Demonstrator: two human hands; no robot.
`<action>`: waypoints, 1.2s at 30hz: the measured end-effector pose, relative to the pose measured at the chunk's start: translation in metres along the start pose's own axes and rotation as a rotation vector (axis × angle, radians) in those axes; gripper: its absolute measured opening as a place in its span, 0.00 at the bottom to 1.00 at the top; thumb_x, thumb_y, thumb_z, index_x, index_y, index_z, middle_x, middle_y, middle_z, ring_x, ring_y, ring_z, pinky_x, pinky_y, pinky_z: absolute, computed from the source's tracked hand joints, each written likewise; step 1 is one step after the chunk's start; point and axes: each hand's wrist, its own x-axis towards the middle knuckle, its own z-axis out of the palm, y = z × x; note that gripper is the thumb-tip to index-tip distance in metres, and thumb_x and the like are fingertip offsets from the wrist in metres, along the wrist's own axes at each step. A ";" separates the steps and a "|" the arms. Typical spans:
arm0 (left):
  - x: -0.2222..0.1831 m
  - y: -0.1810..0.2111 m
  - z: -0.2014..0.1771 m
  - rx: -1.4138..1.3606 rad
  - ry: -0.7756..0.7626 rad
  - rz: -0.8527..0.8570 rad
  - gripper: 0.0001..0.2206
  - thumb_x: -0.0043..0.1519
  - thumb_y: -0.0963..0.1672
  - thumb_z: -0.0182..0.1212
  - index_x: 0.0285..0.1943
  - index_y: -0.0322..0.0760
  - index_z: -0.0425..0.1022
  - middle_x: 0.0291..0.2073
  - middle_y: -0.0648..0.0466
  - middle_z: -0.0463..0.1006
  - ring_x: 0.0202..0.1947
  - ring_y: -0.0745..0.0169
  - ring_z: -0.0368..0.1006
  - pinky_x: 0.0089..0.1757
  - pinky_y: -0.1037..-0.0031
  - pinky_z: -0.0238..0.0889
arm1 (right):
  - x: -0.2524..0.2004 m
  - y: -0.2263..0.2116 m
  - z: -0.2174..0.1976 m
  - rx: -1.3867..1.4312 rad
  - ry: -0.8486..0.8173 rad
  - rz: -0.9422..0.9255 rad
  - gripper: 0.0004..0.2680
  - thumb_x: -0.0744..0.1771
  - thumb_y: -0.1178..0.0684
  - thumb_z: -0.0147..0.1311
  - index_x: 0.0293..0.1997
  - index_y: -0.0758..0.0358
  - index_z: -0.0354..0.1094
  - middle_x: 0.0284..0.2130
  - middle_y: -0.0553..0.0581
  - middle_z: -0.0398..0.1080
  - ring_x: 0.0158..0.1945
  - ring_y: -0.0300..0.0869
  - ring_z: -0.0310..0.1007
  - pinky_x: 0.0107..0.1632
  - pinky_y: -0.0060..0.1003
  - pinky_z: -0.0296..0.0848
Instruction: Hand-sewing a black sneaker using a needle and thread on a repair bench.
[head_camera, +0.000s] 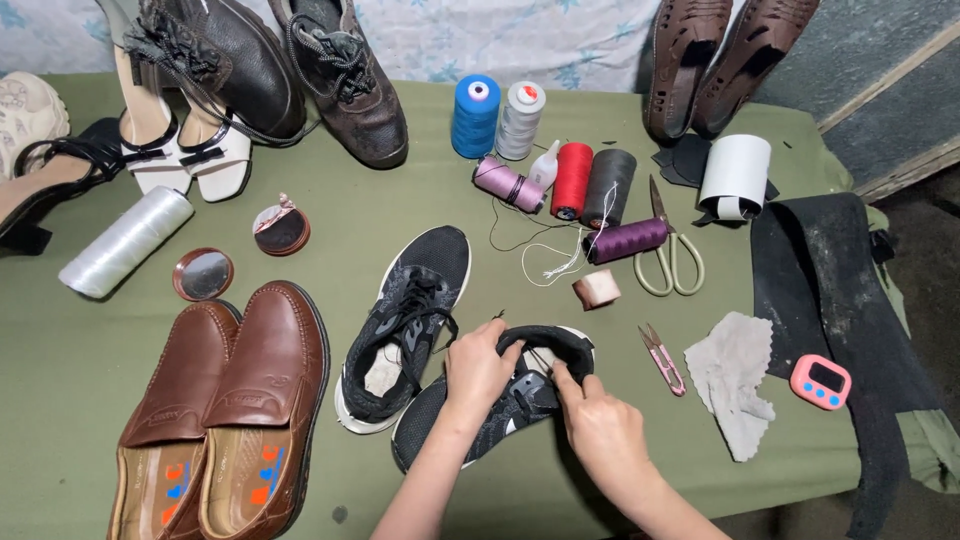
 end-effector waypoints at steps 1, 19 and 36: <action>-0.004 0.004 -0.007 -0.001 0.000 0.002 0.10 0.58 0.51 0.66 0.36 0.44 0.74 0.30 0.52 0.81 0.32 0.35 0.76 0.34 0.50 0.65 | -0.003 -0.001 0.001 -0.002 0.001 0.002 0.21 0.66 0.51 0.49 0.68 0.39 0.61 0.26 0.49 0.63 0.14 0.44 0.68 0.14 0.43 0.67; -0.104 0.066 -0.021 0.129 0.491 0.646 0.16 0.59 0.36 0.39 0.45 0.34 0.76 0.44 0.38 0.79 0.46 0.43 0.79 0.49 0.59 0.72 | -0.121 0.004 0.145 0.624 0.375 0.225 0.16 0.68 0.51 0.51 0.62 0.61 0.65 0.51 0.56 0.75 0.46 0.50 0.78 0.43 0.42 0.75; -0.092 0.056 -0.024 0.043 0.427 0.670 0.19 0.48 0.39 0.44 0.45 0.30 0.77 0.44 0.37 0.79 0.46 0.40 0.78 0.44 0.59 0.71 | -0.083 -0.013 0.083 1.058 0.453 0.354 0.13 0.65 0.57 0.59 0.54 0.68 0.73 0.48 0.61 0.78 0.47 0.42 0.79 0.54 0.33 0.75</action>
